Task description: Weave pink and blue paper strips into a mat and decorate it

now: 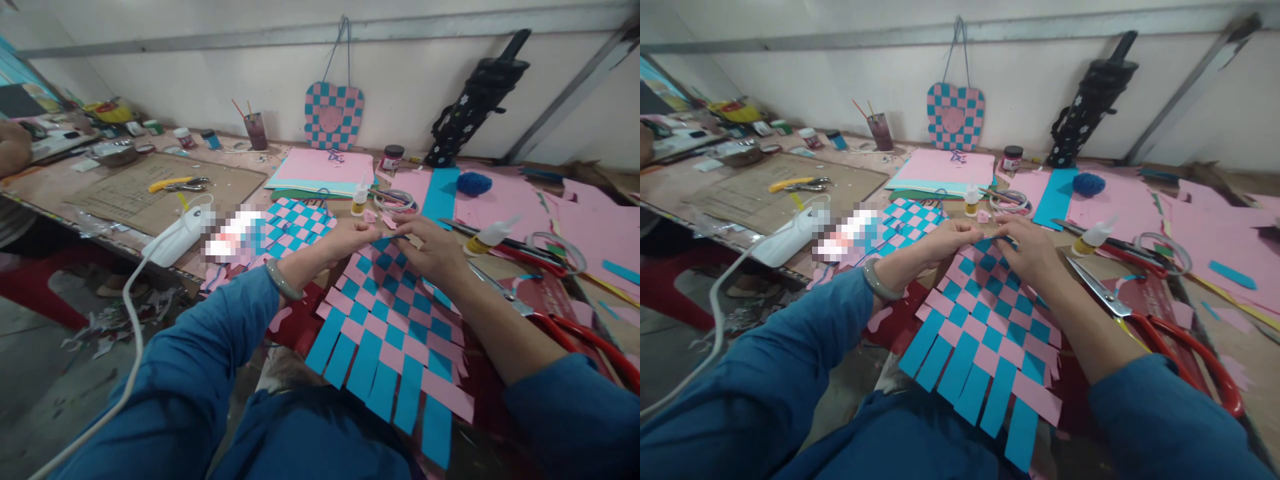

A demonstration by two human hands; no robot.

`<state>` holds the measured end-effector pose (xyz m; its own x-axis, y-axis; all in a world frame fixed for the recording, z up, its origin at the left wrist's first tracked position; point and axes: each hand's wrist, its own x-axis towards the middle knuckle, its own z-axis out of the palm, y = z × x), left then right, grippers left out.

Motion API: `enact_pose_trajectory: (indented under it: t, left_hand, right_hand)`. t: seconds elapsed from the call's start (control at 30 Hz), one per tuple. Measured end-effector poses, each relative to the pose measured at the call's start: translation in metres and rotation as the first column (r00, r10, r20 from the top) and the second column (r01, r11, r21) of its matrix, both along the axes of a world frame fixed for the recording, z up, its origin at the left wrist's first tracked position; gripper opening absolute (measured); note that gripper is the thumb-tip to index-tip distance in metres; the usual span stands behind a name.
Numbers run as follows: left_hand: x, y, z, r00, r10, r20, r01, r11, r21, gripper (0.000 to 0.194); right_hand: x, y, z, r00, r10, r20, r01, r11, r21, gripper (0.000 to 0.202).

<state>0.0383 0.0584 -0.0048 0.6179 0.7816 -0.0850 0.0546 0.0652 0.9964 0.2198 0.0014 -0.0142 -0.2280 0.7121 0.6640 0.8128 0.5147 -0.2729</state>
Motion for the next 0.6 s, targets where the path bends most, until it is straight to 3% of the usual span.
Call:
enact_pose_trajectory:
  t: [0.37,0.6]
  left_hand:
    - [-0.0034,0.0025,0.0032,0.993,-0.076,-0.088,0.08,0.996,0.048,0.035]
    - [-0.0032,0.0042,0.0012,1.0,0.007,-0.028,-0.007,1.0,0.001,0.031]
  right_hand:
    - [-0.0067,-0.0021,0.0044,0.985,0.074,0.157,-0.098,0.984,0.148,0.006]
    - [-0.0023,-0.0036,0.0022,0.998,-0.055,-0.022,0.056,0.997,0.051,0.006]
